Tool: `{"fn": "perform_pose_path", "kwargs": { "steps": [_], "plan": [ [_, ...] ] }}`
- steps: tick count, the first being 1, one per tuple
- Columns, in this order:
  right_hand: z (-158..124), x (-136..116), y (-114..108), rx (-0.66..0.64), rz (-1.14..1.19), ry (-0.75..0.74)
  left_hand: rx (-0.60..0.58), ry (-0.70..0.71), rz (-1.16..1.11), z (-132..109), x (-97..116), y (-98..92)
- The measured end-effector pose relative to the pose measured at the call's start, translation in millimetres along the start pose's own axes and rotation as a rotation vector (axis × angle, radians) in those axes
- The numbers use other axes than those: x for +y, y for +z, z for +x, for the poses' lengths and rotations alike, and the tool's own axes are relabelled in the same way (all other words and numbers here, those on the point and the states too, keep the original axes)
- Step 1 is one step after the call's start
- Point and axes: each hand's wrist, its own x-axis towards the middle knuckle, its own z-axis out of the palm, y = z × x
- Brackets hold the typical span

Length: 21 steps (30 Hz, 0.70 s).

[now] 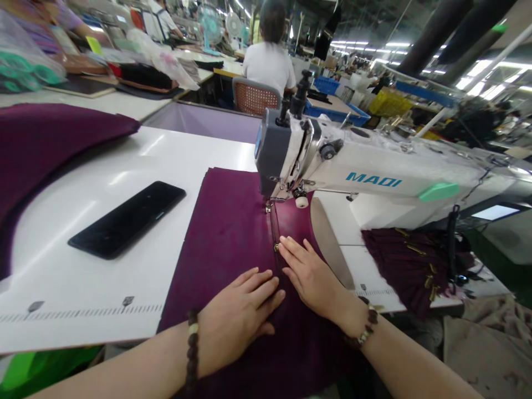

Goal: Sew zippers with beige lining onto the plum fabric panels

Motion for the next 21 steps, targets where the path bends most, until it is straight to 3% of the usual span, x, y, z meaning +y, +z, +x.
{"fn": "perform_pose_path", "kwargs": {
  "steps": [21],
  "plan": [
    [14.8, 1.7, 2.0, 0.007, -0.038, 0.055, 0.063, 0.037, 0.03, 1.0, -20.2, 0.3]
  ]
}}
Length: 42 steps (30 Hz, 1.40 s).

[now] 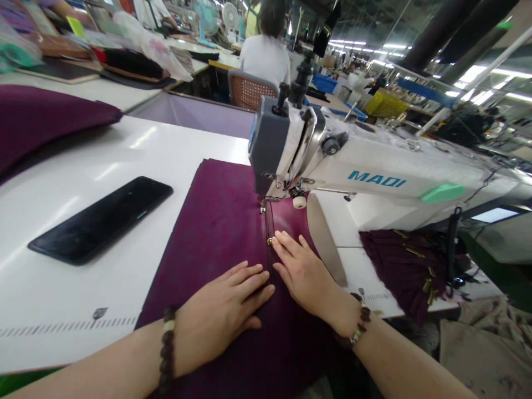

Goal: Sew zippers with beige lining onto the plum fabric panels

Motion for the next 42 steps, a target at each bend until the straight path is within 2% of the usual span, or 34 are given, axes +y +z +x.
{"fn": "perform_pose_path", "kwargs": {
  "steps": [15, 26, 38, 42],
  "plan": [
    [31.3, 14.9, -0.6, 0.01, -0.005, 0.016, 0.02, -0.012, -0.039, 15.2, -31.0, 0.1],
    [52.5, 26.3, 0.5, 0.005, 0.011, 0.051, -0.01, -0.022, -0.058, 25.3, -53.3, -1.2],
    [69.6, 36.6, 0.6, 0.035, 0.002, 0.074, -0.026, 0.006, -0.058, 36.9, -74.1, -6.0],
    [73.4, 38.1, -3.1, 0.007, 0.036, 0.081, -0.038, 0.029, -0.061, 38.3, -79.2, -8.0]
  ]
}}
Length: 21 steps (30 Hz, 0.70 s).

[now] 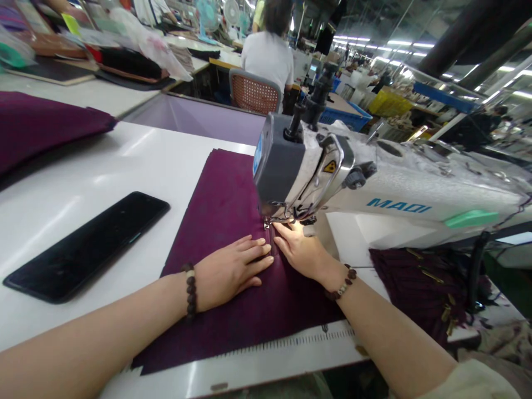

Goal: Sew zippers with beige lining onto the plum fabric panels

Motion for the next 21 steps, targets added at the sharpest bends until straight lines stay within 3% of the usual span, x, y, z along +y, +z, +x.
{"fn": "perform_pose_path", "kwargs": {
  "steps": [5, 11, 21],
  "plan": [
    [-0.7, -6.5, -7.8, -0.063, 0.058, 0.068, 0.039, 0.018, 0.016, -4.2, -1.3, 5.8],
    [-6.2, -9.7, -6.0, -0.034, 0.175, 0.093, 0.109, -0.015, 0.012, -7.8, 10.6, 9.4],
    [-2.6, -14.0, -13.1, -0.14, 0.114, 0.141, 0.054, -0.018, 0.052, -9.3, 8.7, 7.8]
  ]
}}
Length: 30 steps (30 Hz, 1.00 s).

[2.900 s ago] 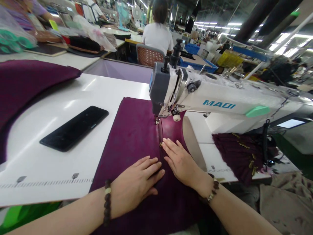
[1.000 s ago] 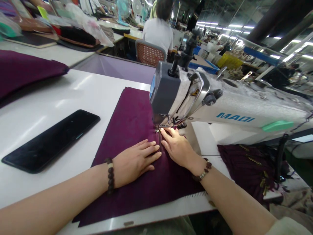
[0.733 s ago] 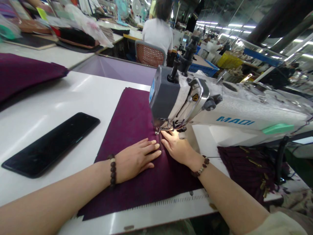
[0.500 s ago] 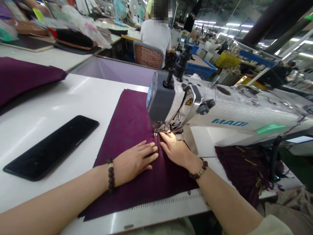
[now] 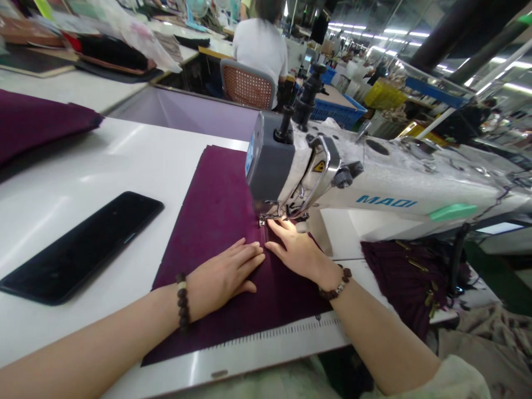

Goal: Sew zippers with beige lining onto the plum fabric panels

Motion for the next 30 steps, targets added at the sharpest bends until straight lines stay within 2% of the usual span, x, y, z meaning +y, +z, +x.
{"fn": "perform_pose_path", "kwargs": {
  "steps": [8, 16, 24, 30],
  "plan": [
    [-1.2, 3.9, 3.7, -0.005, 0.029, -0.049, -0.005, -0.08, 0.023, 9.1, 11.1, -5.7],
    [-1.6, 2.9, 1.4, -0.006, 0.019, -0.046, 0.004, -0.048, 0.019, 7.4, 10.7, -1.1],
    [-2.2, 0.9, 0.0, 0.029, -0.03, -0.035, 0.013, -0.093, -0.016, 6.6, 12.4, -1.6],
    [-2.7, 1.2, 1.3, 0.026, -0.021, -0.023, 0.005, -0.077, -0.008, 5.9, 9.7, 1.9]
  ]
}}
